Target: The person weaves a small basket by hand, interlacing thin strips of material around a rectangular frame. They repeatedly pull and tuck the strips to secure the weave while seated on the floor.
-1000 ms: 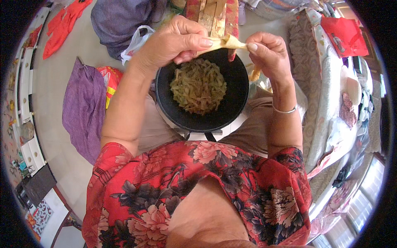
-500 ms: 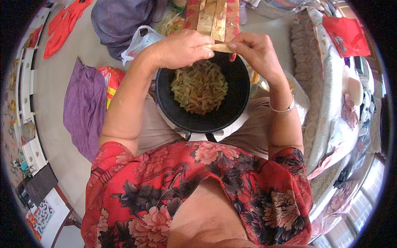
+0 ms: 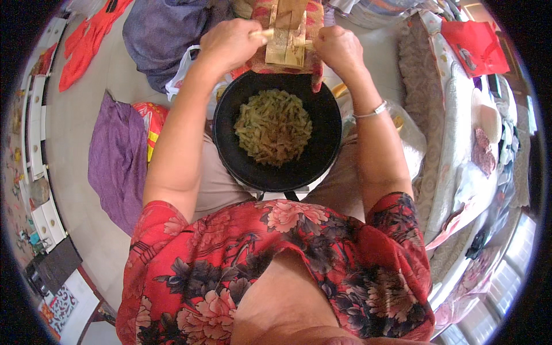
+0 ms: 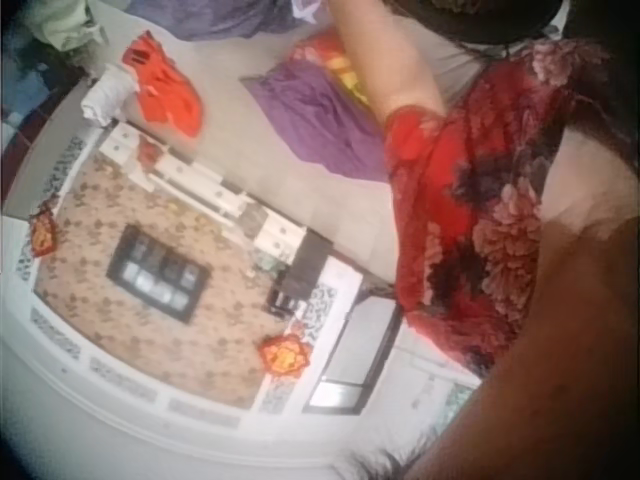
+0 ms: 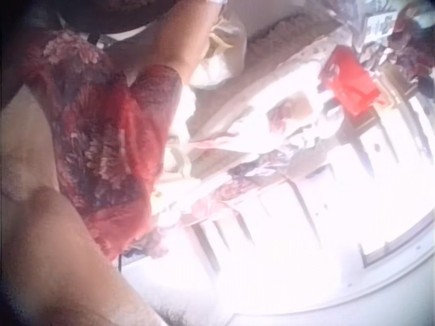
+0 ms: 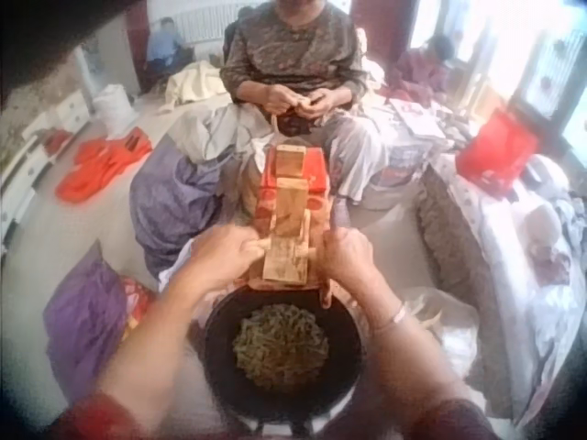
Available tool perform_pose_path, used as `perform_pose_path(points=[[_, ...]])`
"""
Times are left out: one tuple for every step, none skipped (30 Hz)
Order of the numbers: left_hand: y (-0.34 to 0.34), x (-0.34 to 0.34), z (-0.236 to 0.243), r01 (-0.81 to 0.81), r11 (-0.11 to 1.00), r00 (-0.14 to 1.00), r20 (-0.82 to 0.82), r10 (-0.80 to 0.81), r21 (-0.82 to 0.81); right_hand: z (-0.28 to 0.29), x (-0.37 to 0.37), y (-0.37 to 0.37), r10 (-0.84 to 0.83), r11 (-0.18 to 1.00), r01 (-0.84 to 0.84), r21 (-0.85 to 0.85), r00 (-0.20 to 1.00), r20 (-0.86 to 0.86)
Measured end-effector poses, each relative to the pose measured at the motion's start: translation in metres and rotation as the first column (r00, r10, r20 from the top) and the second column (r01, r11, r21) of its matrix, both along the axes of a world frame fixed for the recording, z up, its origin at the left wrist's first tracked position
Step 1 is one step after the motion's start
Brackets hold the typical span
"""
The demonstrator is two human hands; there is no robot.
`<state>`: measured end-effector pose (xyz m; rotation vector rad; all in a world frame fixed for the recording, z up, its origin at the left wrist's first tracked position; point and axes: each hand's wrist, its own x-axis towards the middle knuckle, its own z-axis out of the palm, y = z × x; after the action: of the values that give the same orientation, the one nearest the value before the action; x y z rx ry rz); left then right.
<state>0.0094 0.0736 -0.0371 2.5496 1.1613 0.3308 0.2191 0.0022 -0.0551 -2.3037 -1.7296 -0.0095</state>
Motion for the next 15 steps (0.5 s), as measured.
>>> perform_pose_path(points=[[-0.011,-0.004,0.008,0.083,0.991,0.996,0.019,-0.082,-0.1,0.005,-0.001,-0.006,0.052,0.999,-0.051,0.011,0.976,-0.212],[-0.024,-0.007,0.019,0.156,0.969,0.988,0.049,-0.149,-0.191,0.026,-0.01,-0.015,0.117,0.993,-0.11,0.04,0.905,-0.409],[-0.035,-0.007,0.025,0.23,0.933,0.973,0.089,-0.214,-0.277,0.04,-0.018,-0.026,0.176,0.984,-0.161,0.078,0.793,-0.583],[-0.047,-0.003,0.022,0.205,0.936,0.974,0.158,-0.165,-0.286,0.041,-0.024,-0.034,0.164,0.971,-0.233,0.045,0.521,-0.838],[-0.059,0.004,0.012,0.176,0.935,0.969,0.223,-0.109,-0.307,0.047,-0.042,-0.045,-0.005,0.976,-0.215,-0.037,0.148,-0.989],[-0.07,0.016,0.005,0.285,0.944,0.771,0.625,-0.124,-0.165,0.039,-0.054,-0.048,-0.075,0.984,-0.17,-0.048,-0.162,-0.984],[-0.082,0.019,0.005,0.293,0.834,0.725,0.677,0.124,-0.467,0.03,-0.063,-0.053,-0.124,0.989,-0.129,-0.073,-0.457,-0.881],[-0.082,0.022,0.004,0.299,0.802,0.655,0.722,0.221,-0.517,0.029,-0.068,-0.053,-0.106,0.979,-0.202,0.009,-0.553,-0.826],[-0.081,0.024,0.004,0.311,0.767,0.577,0.753,0.316,-0.561,0.027,-0.069,-0.053,-0.067,0.972,-0.226,0.064,-0.527,-0.847],[-0.081,0.026,0.007,0.383,0.72,0.416,0.804,0.426,-0.579,0.025,-0.071,-0.052,-0.025,0.961,-0.252,0.118,-0.501,-0.865],[-0.079,0.029,0.01,0.46,0.675,0.242,0.813,0.529,-0.576,0.024,-0.071,-0.049,0.019,0.945,-0.279,0.17,-0.474,-0.88],[-0.076,0.03,0.014,0.538,0.636,0.065,0.78,0.622,-0.553,0.025,-0.07,-0.048,0.086,0.918,-0.34,0.205,-0.333,-0.939],[-0.067,0.026,0.015,0.676,0.558,-0.001,0.757,0.654,-0.481,0.03,-0.071,-0.048,0.147,0.907,-0.36,0.217,-0.213,-0.966],[-0.055,0.017,0.013,0.792,0.473,-0.061,0.72,0.692,-0.387,0.035,-0.072,-0.051,0.204,0.895,-0.385,0.224,-0.093,-0.974],[-0.045,0.009,0.013,0.883,0.381,-0.107,0.672,0.733,-0.274,0.04,-0.073,-0.055,0.261,0.885,-0.406,0.228,0.026,-0.965]])
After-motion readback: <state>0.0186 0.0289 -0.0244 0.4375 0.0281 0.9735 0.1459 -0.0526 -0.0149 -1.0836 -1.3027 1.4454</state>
